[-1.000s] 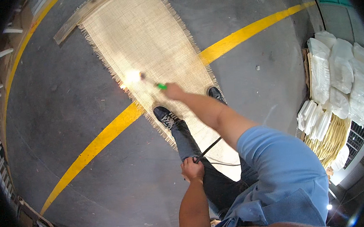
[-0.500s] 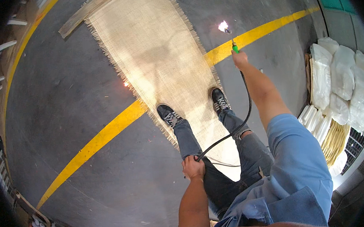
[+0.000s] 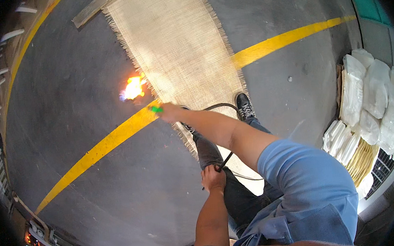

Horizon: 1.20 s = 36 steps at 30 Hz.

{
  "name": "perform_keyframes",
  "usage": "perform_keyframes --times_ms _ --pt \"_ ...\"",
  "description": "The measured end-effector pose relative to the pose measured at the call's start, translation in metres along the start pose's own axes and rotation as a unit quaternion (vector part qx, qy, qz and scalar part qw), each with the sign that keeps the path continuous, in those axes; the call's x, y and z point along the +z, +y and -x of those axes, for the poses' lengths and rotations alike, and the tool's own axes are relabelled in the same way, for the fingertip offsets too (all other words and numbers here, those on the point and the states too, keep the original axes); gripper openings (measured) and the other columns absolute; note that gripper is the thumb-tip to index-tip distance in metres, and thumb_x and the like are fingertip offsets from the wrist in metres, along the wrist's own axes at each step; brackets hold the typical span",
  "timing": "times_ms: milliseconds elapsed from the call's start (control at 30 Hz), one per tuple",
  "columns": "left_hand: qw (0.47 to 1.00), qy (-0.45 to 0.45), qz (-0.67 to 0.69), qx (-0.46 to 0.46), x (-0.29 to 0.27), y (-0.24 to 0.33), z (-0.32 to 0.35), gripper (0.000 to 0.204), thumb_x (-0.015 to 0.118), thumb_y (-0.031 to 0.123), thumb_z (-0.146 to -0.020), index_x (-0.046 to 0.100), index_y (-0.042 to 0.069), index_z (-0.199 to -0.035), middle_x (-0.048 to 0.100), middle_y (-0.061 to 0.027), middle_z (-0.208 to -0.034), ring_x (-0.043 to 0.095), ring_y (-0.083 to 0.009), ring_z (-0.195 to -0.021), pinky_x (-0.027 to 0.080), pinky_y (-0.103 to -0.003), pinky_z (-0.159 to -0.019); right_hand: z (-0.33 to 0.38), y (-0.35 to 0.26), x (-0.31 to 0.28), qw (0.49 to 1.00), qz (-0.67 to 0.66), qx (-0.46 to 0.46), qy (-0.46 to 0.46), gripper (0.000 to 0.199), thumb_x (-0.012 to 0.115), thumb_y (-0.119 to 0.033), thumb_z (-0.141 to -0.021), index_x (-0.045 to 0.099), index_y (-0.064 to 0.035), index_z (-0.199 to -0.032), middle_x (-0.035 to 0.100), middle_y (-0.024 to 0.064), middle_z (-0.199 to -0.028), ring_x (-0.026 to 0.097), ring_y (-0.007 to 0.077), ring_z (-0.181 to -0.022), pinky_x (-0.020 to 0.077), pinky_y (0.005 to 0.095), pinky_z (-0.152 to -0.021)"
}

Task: The person uses a handheld blowtorch to apply flame to a woven mat laid on the floor. The person moves the torch back and forth along the mat's surface and edges, then briefly touches the mat with a hand before continuing to apply flame.

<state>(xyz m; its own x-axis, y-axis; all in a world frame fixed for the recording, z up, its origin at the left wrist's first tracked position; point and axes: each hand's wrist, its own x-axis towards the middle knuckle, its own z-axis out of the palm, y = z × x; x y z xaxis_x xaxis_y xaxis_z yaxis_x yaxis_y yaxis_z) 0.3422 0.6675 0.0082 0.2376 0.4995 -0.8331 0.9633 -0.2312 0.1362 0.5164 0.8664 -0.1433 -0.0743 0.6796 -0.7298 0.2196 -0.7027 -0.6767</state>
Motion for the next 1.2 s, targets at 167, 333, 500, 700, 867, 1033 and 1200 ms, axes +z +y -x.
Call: perform_keyframes --times_ms 167,333,500,700,867,1033,1200 --pt "0.999 0.009 0.028 0.021 0.007 0.016 -0.002 0.017 0.060 0.023 -0.082 0.065 0.010 -0.092 0.065 -0.0077 -0.102 0.058 -0.0332 -0.104 0.051 -0.046 -0.082 0.001 -0.040 0.013 1.000 0.006 -0.021 0.015 0.049 0.056 -0.043 -0.092 0.059 0.0003 -0.115 0.062 0.0265 -0.114 0.058 0.0403 -0.112 0.0463 0.0470 -0.094" --pt "1.000 -0.028 0.013 -0.005 0.005 0.020 -0.002 0.020 0.057 0.024 -0.085 0.064 0.010 -0.097 0.063 -0.0101 -0.107 0.055 -0.0332 -0.109 0.049 -0.048 -0.087 0.008 0.034 -0.035 0.993 -0.007 0.058 0.107 0.053 0.056 -0.045 -0.092 0.060 0.0028 -0.114 0.065 0.0266 -0.106 0.061 0.0412 -0.105 0.0470 0.0475 -0.091" --pt "0.997 -0.067 0.019 0.026 0.004 0.040 -0.007 0.024 0.052 0.027 -0.088 0.064 0.010 -0.101 0.062 -0.0106 -0.113 0.053 -0.0337 -0.113 0.047 -0.049 -0.090 0.062 0.185 -0.160 0.916 -0.049 0.244 0.316 0.059 0.060 -0.046 -0.091 0.056 0.0034 -0.123 0.066 0.0241 -0.105 0.066 0.0340 -0.090 0.0518 0.0450 -0.079" --pt "0.998 -0.068 0.006 0.005 -0.010 0.029 -0.006 0.028 0.049 0.029 -0.090 0.063 0.009 -0.104 0.060 -0.0116 -0.118 0.051 -0.0341 -0.115 0.045 -0.048 -0.094 0.174 0.264 -0.251 0.780 -0.083 0.333 0.523 0.045 0.062 -0.044 -0.088 0.063 -0.0012 -0.101 0.060 0.0088 -0.067 0.057 0.0198 -0.050 0.0469 0.0375 -0.043" --pt "0.998 -0.069 -0.002 -0.008 -0.004 0.018 -0.005 0.026 0.051 0.027 -0.088 0.063 0.008 -0.102 0.062 -0.0128 -0.111 0.054 -0.0349 -0.110 0.045 -0.047 -0.092 0.214 0.262 -0.263 0.731 -0.175 0.389 0.533 0.040 0.062 -0.041 -0.090 0.059 -0.0020 -0.099 0.057 0.0064 -0.064 0.053 0.0172 -0.046 0.0429 0.0353 -0.039" --pt "0.996 -0.084 0.009 0.003 -0.002 0.022 -0.009 0.025 0.050 0.027 -0.089 0.063 0.010 -0.101 0.061 -0.0110 -0.114 0.052 -0.0341 -0.112 0.046 -0.049 -0.092 0.158 0.240 -0.256 0.806 -0.139 0.313 0.482 0.044 0.062 -0.043 -0.090 0.061 0.0007 -0.098 0.059 0.0101 -0.065 0.057 0.0208 -0.047 0.0444 0.0374 -0.042" --pt "0.998 -0.060 -0.007 -0.004 -0.010 0.004 -0.008 0.021 0.054 0.026 -0.087 0.064 0.011 -0.099 0.062 -0.0096 -0.112 0.054 -0.0334 -0.110 0.047 -0.049 -0.090 0.035 0.160 -0.156 0.885 -0.150 0.269 0.349 0.056 0.062 -0.044 -0.089 0.059 0.0042 -0.116 0.066 0.0235 -0.104 0.067 0.0357 -0.088 0.0543 0.0442 -0.074"
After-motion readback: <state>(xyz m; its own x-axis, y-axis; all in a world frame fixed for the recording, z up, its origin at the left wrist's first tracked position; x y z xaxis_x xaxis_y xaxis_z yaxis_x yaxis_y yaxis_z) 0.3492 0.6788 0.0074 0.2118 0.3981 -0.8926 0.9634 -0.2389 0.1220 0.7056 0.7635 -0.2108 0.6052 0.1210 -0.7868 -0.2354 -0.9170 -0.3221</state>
